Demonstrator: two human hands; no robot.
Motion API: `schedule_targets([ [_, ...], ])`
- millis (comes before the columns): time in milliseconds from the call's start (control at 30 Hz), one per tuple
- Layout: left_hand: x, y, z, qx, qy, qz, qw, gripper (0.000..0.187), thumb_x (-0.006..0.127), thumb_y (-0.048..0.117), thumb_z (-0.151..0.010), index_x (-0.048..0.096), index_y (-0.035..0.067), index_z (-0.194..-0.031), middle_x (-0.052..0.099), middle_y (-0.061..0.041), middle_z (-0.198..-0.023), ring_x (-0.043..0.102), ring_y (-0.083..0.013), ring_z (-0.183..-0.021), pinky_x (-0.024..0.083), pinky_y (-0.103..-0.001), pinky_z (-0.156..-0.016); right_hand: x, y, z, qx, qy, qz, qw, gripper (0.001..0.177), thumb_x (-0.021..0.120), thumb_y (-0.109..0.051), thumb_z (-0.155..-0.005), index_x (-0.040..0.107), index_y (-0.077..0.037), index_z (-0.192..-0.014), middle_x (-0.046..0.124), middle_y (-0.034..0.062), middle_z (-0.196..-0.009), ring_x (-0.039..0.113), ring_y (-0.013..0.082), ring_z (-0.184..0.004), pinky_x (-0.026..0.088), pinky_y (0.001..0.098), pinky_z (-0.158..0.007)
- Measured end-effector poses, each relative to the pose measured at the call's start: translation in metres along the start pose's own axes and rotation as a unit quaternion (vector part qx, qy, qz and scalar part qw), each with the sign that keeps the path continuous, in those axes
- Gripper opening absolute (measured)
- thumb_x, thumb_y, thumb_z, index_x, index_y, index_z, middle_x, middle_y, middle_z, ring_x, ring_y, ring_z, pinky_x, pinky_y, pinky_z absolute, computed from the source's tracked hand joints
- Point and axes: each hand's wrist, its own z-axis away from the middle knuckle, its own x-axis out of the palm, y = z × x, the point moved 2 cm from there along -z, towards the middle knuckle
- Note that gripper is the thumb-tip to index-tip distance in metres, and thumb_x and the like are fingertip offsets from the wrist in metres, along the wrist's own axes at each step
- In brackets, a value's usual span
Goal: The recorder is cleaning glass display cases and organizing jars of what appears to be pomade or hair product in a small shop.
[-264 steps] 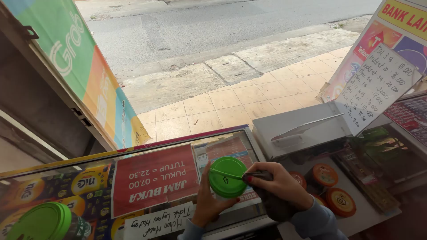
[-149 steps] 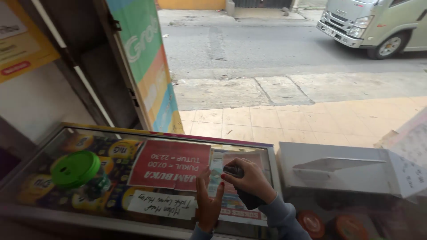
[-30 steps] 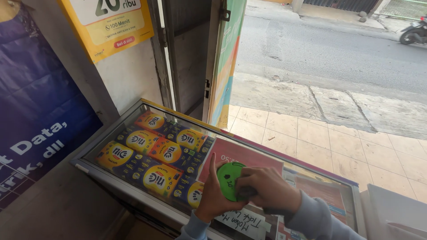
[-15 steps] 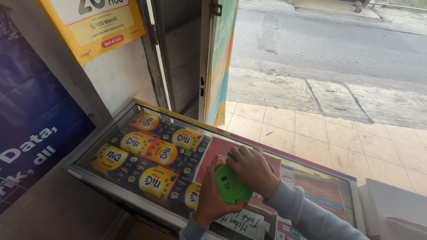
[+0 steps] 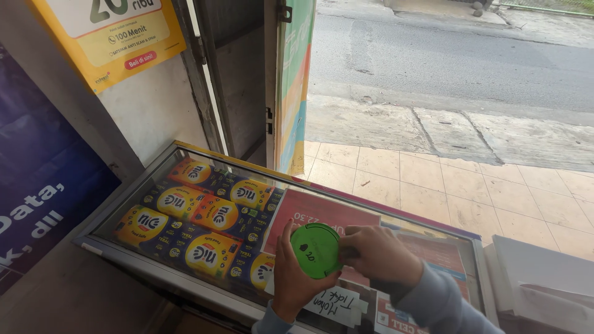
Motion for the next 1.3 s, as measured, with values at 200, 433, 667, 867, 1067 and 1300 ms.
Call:
schedule_targets([
  [200, -0.012, 0.025, -0.018, 0.004, -0.067, -0.148, 0.987, 0.14, 0.099, 0.059, -0.053, 0.018, 0.009, -0.155, 0.044, -0.023, -0.136, 0.05, -0.0401, -0.126, 0.046, -0.055, -0.098, -0.008, 0.025, -0.016, 0.044, 0.083, -0.208, 0.974, 0.014, 0.075, -0.024, -0.082, 0.078, -0.013, -0.09, 0.073, 0.0051, -0.084, 0.071, 0.0252, -0.073, 0.056, 0.0412, -0.066],
  [433, 0.002, 0.014, -0.024, 0.096, -0.091, -0.163, 0.978, 0.13, 0.092, 0.056, -0.06, 0.023, 0.008, -0.158, 0.045, -0.03, -0.141, 0.049, -0.0452, -0.132, 0.048, -0.054, -0.103, 0.023, -0.018, -0.004, -0.018, 0.218, -0.025, 0.975, 0.017, 0.074, -0.02, -0.078, 0.072, -0.008, -0.09, 0.065, 0.0105, -0.086, 0.069, 0.0292, -0.077, 0.054, 0.0444, -0.059],
  [667, -0.006, 0.028, -0.02, 0.048, -0.09, -0.117, 0.988, 0.139, 0.097, 0.053, -0.057, 0.014, 0.003, -0.157, 0.04, -0.032, -0.141, 0.045, -0.047, -0.133, 0.046, -0.055, -0.103, -0.001, -0.011, 0.016, 0.016, 0.03, -0.12, 0.992, 0.013, 0.073, -0.022, -0.08, 0.074, -0.012, -0.088, 0.07, 0.0059, -0.089, 0.072, 0.0266, -0.076, 0.056, 0.0422, -0.066],
  [867, 0.004, -0.002, 0.007, 0.072, 0.008, -0.006, 0.997, 0.142, 0.101, 0.045, -0.057, 0.009, 0.001, -0.156, 0.035, -0.033, -0.147, 0.046, -0.0479, -0.134, 0.047, -0.054, -0.104, 0.012, 0.021, -0.024, 0.122, 0.159, -0.248, 0.948, 0.017, 0.07, -0.026, -0.083, 0.077, -0.016, -0.094, 0.075, 0.0063, -0.083, 0.076, 0.0247, -0.075, 0.058, 0.0393, -0.066],
  [1067, 0.009, -0.01, 0.009, 0.015, 0.009, -0.002, 1.0, 0.138, 0.099, 0.041, -0.057, 0.011, 0.002, -0.157, 0.041, -0.028, -0.144, 0.052, -0.0438, -0.131, 0.049, -0.052, -0.105, 0.012, 0.008, -0.034, 0.086, 0.15, -0.226, 0.959, 0.032, 0.086, -0.037, -0.073, 0.077, -0.013, -0.092, 0.077, 0.0077, -0.082, 0.076, 0.0262, -0.078, 0.057, 0.0381, -0.07],
  [1300, 0.011, -0.012, 0.009, 0.081, 0.038, 0.055, 0.994, 0.157, 0.103, 0.043, -0.051, -0.005, -0.004, -0.154, 0.038, -0.031, -0.152, 0.047, -0.0463, -0.138, 0.042, -0.052, -0.113, 0.008, -0.013, -0.036, -0.065, 0.077, -0.371, 0.923, 0.035, 0.083, -0.034, -0.075, 0.076, -0.011, -0.099, 0.079, 0.0098, -0.089, 0.078, 0.0195, -0.082, 0.059, 0.032, -0.075],
])
